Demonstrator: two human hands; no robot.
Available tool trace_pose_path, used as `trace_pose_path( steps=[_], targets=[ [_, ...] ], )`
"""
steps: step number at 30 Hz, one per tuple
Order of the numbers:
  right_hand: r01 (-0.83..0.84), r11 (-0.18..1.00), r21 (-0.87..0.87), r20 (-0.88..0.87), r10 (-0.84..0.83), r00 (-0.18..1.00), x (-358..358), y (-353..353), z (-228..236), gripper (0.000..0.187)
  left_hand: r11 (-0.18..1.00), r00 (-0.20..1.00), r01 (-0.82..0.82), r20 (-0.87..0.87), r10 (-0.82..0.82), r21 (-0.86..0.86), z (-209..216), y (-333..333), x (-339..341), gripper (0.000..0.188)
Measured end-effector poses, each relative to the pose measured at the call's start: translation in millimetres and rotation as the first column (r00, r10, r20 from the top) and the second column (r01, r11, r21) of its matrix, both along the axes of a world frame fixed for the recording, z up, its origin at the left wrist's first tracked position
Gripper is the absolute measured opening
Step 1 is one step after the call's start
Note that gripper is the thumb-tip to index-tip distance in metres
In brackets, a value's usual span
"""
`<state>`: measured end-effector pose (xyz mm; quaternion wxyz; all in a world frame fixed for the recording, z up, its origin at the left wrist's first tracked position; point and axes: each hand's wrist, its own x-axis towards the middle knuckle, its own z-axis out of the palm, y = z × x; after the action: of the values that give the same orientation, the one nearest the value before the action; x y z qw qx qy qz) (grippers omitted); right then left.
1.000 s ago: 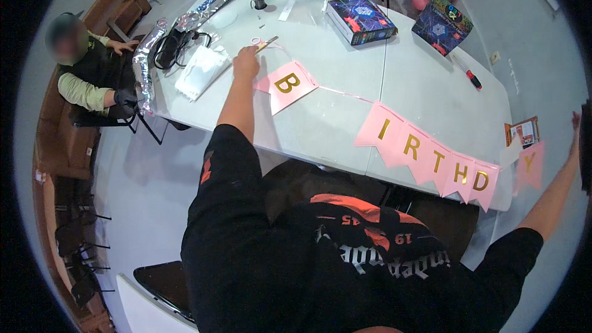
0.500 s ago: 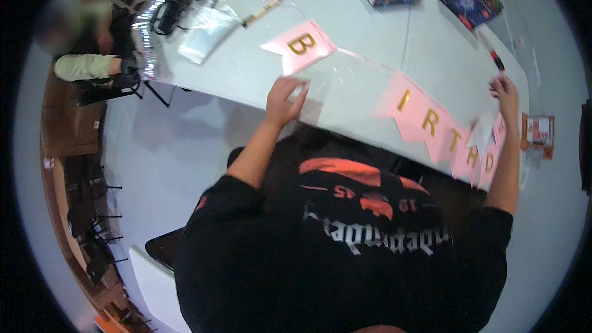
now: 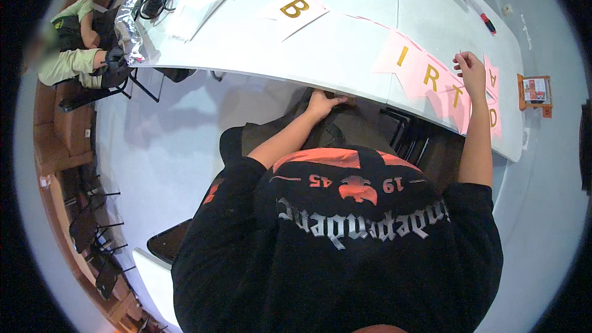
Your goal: The person assembles a pink and gold 'HAPPY BIRTHDAY' banner by threading individual lettered pennants onto a string. They handle each pennant one at a time, aligning holes and pulling the string through, then arrange the letters in order on the table.
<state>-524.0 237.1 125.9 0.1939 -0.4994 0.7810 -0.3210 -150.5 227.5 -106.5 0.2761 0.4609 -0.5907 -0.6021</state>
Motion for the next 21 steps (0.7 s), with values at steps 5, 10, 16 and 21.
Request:
trace_pose_path(
  steps=[5,10,16,21],
  targets=[
    [0.063,0.997,-0.039,-0.037,-0.064,0.997,-13,34,13,0.017,0.99,0.981,-0.107,-0.154,0.12,0.09,-3,20,-2,0.036],
    [0.08,0.992,-0.093,-0.054,-0.085,0.995,-33,42,34,0.019,0.999,0.994,0.005,-0.114,0.001,0.054,-5,22,28,0.044],
    [0.026,0.991,-0.132,-0.056,-0.033,0.998,-29,44,47,0.02,0.956,0.941,-0.283,-0.172,0.293,0.078,6,34,-26,0.058],
    [0.055,0.989,-0.136,-0.055,-0.063,0.997,-39,60,48,0.02,0.966,0.991,-0.053,-0.105,0.082,0.254,14,-4,18,0.023]
  ],
)
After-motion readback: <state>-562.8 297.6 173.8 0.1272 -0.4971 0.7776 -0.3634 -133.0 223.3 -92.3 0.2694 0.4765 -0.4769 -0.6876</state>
